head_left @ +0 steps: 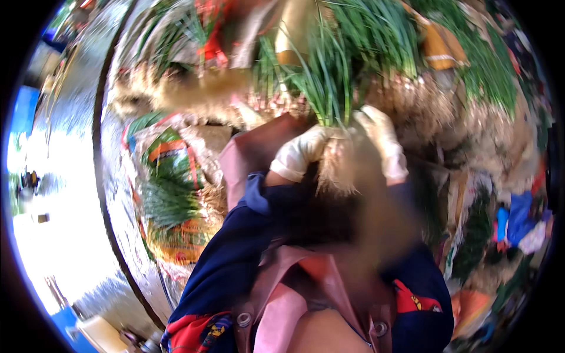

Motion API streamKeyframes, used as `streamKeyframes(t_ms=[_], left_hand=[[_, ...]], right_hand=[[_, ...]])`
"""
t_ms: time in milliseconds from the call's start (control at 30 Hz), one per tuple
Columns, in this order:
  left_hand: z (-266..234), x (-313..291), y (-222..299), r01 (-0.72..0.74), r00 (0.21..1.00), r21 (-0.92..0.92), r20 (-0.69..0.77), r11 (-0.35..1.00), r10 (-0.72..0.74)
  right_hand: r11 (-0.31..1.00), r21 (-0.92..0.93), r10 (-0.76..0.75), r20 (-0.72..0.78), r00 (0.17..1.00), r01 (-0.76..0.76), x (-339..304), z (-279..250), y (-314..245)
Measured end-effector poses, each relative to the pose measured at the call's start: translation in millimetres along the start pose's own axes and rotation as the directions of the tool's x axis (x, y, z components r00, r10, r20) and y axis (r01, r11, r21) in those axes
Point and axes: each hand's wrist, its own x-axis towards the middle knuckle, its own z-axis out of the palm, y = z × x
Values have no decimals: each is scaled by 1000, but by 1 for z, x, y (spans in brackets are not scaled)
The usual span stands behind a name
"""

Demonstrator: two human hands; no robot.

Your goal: The person trims and cleans bunches of green onions by hand, peeling away outer layers and removing soil from the roots while wearing gloves.

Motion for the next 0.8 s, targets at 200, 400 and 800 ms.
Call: streamKeyframes(t_ms=[200, 400, 800], left_hand=[[15, -22, 14, -8, 1000, -131, -22, 991, 6], [8, -33, 1, -256, 846, -319, 383, 913, 371], [6, -28, 17, -317, 947, -232, -31, 920, 319]], right_hand=[[713, 640, 418, -60, 906, -287, 8, -7, 26], [395, -889, 737, 157, 657, -231, -33, -71, 38], [672, -707, 160, -149, 976, -219, 37, -29, -21]])
